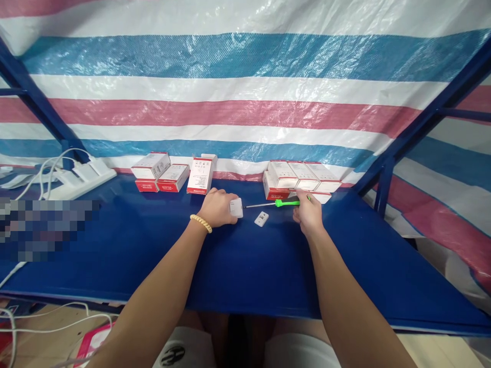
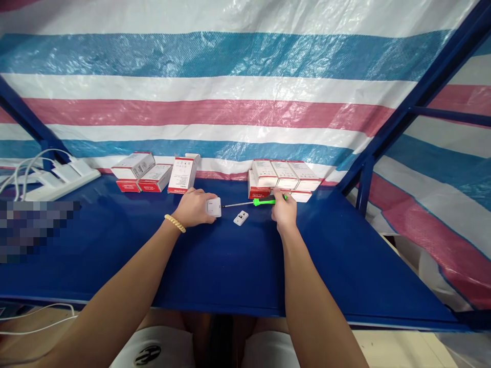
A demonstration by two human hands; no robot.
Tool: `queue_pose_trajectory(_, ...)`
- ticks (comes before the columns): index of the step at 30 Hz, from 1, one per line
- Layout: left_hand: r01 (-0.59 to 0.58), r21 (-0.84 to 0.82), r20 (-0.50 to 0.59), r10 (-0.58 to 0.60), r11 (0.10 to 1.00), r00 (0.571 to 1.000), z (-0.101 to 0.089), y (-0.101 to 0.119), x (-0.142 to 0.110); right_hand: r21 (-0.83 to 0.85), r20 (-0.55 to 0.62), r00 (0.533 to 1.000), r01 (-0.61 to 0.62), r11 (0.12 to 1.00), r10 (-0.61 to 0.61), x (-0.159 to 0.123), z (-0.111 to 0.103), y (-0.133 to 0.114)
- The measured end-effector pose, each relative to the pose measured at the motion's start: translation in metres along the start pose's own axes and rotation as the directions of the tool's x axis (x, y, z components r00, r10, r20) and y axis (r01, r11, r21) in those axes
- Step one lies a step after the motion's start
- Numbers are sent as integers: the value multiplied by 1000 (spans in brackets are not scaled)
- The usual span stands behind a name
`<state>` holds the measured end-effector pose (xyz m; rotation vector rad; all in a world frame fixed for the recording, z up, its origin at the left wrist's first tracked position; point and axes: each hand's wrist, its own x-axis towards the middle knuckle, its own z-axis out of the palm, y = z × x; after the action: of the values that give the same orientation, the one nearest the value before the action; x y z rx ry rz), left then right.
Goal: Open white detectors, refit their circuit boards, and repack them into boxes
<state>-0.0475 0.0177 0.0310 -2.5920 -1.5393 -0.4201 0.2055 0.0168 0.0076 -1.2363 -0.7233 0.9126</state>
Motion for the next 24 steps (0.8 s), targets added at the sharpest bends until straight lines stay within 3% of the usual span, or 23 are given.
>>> queue_pose_trajectory(6,29,-28,2,-29,999,1000,1,-4,0,107,195,976,76,991,-96,2,-5,0)
queue_pose_trajectory(12,49,-28,-7,-49,998,999,-1,-10,-1,116,350,935,17,993,-57,5,-13,-2)
queue_pose_trajectory(18,56,-24,-4,-56,998,998,-4,-10,-2,-91,281,960,10,996,16,4,-12,-2)
queue_pose_trajectory(24,47,-32,22,-46,998,999,-4,-9,-2,-272,254,966,117,955,-47,5,-14,3)
